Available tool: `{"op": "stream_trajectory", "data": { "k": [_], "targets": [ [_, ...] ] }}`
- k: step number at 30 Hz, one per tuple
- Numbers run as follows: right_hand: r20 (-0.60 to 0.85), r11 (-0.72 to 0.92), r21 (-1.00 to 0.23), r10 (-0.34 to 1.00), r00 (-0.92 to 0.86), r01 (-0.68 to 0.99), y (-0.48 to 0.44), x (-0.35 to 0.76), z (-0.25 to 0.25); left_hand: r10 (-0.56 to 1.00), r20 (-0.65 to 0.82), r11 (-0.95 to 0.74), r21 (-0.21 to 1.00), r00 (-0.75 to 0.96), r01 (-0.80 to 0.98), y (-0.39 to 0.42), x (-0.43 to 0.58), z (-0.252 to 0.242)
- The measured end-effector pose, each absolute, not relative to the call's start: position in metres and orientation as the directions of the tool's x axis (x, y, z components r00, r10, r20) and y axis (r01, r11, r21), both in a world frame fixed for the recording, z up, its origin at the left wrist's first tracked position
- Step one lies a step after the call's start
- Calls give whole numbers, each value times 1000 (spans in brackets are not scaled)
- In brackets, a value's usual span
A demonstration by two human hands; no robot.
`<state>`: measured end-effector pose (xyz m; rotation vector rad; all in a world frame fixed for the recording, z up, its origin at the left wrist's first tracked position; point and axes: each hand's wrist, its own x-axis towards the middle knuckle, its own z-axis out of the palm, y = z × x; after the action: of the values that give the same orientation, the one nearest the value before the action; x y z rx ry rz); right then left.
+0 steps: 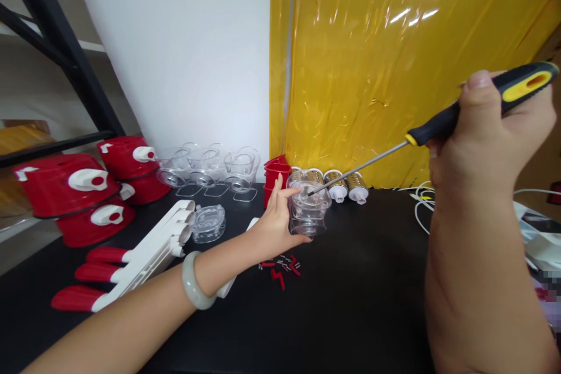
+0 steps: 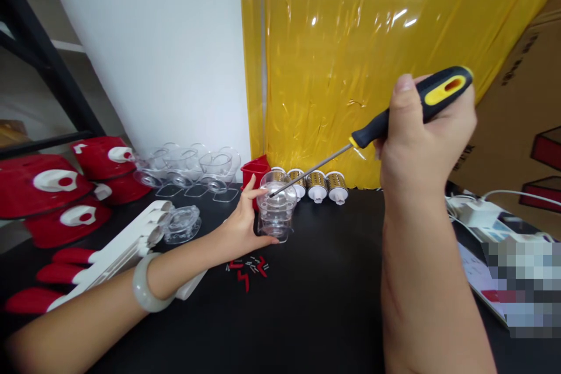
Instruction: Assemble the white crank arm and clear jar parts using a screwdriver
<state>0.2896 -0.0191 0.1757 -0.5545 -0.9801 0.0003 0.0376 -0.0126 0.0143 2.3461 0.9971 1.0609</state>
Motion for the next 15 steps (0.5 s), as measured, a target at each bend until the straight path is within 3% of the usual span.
{"op": "stream_trajectory", "data": {
  "k": [15],
  "targets": [
    [831, 877, -398, 218, 512, 271, -23, 295, 177, 755, 491, -655, 601, 435, 458, -11, 38, 18]
  ]
}}
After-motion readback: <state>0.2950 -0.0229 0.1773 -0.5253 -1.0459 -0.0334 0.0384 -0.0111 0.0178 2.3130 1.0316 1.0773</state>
